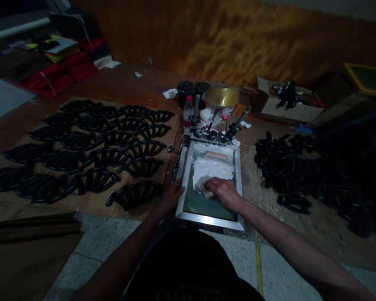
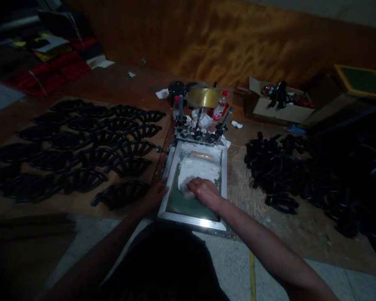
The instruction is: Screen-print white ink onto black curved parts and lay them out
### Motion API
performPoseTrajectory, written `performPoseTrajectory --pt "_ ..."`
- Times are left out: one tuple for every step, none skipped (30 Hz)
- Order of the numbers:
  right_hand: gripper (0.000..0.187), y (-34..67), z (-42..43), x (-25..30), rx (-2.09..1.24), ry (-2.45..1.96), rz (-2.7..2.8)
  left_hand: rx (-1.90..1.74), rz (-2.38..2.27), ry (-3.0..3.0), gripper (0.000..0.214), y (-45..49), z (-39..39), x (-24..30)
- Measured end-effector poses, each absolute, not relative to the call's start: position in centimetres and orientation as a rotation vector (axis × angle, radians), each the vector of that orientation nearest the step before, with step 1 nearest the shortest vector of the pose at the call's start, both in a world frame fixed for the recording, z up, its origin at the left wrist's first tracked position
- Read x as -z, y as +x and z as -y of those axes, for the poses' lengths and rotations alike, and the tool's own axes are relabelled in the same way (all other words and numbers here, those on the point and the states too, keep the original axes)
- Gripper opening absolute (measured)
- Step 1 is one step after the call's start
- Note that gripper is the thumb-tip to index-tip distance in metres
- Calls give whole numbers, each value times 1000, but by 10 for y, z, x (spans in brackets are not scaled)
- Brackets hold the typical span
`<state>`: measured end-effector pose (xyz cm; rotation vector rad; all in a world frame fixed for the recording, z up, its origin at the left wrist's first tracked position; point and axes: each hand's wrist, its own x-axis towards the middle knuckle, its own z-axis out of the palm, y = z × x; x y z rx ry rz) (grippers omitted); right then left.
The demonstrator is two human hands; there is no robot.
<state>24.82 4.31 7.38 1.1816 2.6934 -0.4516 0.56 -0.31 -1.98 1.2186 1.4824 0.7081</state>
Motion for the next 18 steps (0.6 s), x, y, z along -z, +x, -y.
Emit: performPoseTrajectory --pt "34 252 -42 -75 497 1124 -2708 -704 -1486 1218 56 6 3 19" --pt "33 254 -44 -77 539 1106 -2714 -700 -1488 1216 56 7 3 17" --pt "32 255 -46 -78 563 1134 -2715 -695 -1483 1214 56 7 3 16" --pt "30 254 -48 -78 559 1198 -2718 -696 -1477 1207 55 8 3 13" --pt "27 252 -49 -75 527 1278 -2726 -702 -1472 1195 55 8 3 11" --pt "27 250 -48 -71 479 1350 -2743 -711 -1469 1178 54 8 4 10" --pt "28 248 -45 -66 426 1398 -2772 -720 -1468 1159 54 9 4 8" --pt "31 248 -40 -60 389 1407 -2812 -727 -1469 1145 55 9 4 8" --pt "35 249 -34 -53 380 1379 -2854 -734 -1475 1135 55 9 5 7" --pt "38 251 -27 -48 395 1339 -2887 -740 -1482 1132 55 9 5 7" --pt "40 253 -22 -45 429 1301 -2900 -742 -1491 1136 56 9 5 8" --pt "41 255 -20 -44 473 1274 -2892 -740 -1499 1139 56 9 6 7" --pt "40 257 -21 -46 516 1274 -2870 -737 -1505 1139 56 9 6 7" --pt "39 256 -27 -51 547 1307 -2843 -730 -1506 1134 57 9 6 5" --pt "40 253 -35 -57 557 1373 -2820 -720 -1504 1132 58 8 6 3" --pt "41 249 -47 -65 547 1468 -2798 -704 -1501 1131 60 7 6 0" --pt "45 244 -60 -74 521 1573 -2777 -689 -1494 1131 62 6 6 -4" --pt "51 239 -74 -83 481 1679 -2747 -682 -1476 1134 65 5 5 -10"
